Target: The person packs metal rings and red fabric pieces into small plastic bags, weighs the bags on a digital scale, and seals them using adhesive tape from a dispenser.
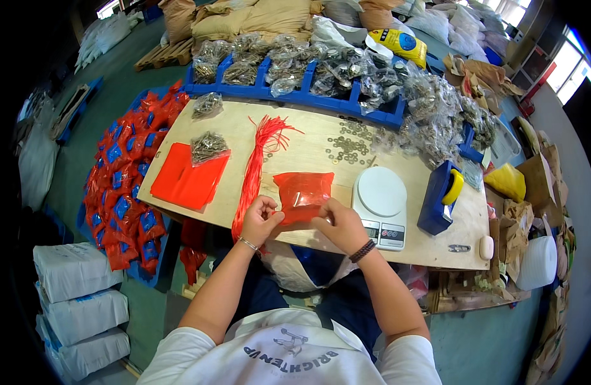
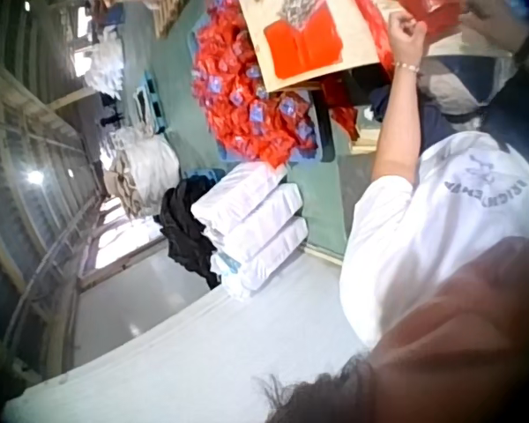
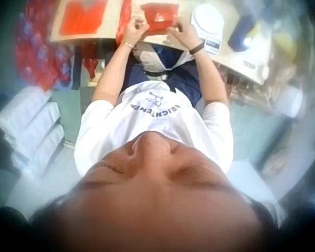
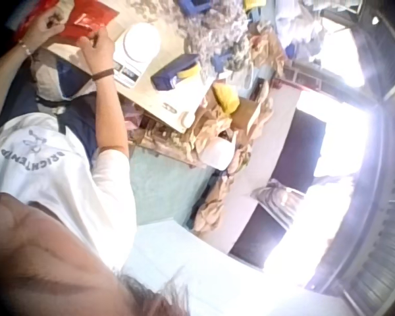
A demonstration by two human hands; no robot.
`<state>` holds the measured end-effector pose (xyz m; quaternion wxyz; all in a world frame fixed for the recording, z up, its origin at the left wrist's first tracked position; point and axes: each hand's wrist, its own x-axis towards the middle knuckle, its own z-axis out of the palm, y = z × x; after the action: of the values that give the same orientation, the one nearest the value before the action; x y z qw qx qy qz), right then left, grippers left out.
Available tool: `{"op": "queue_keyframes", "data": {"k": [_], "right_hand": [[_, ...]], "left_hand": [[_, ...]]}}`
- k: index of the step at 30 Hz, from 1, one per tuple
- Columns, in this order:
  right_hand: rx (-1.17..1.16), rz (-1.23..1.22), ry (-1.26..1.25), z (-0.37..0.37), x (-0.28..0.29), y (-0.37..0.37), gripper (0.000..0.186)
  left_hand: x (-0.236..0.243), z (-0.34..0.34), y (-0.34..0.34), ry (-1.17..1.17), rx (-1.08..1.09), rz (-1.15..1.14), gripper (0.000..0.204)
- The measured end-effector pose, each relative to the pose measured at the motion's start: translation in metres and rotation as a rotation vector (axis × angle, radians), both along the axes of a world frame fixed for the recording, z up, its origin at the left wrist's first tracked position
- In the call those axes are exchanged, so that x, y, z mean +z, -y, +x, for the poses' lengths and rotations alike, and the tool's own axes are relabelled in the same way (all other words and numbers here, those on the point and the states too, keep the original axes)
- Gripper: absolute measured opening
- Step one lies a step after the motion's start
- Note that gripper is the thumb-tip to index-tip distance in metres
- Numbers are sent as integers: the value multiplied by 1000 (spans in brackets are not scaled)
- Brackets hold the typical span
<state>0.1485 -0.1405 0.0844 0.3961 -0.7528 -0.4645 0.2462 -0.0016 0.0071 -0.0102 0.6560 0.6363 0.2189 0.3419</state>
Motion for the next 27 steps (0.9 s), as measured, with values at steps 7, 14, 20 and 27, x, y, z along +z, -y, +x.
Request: {"op": "queue_keyframes", "data": {"k": [7, 14, 20, 27], "right_hand": [[79, -88, 541, -11, 8, -33, 21], [13, -210, 633, -11, 5, -40, 26], [-145, -179, 484, 7, 6, -23, 25], [20, 323, 677, -3, -18, -16, 21]], "left_hand": [[-4, 2, -1, -8, 9, 38, 23], [0, 1, 0, -17, 5, 40, 22], [-4, 2, 0, -20, 18, 73, 22], [1, 4, 0, -24, 53, 201, 22]]}}
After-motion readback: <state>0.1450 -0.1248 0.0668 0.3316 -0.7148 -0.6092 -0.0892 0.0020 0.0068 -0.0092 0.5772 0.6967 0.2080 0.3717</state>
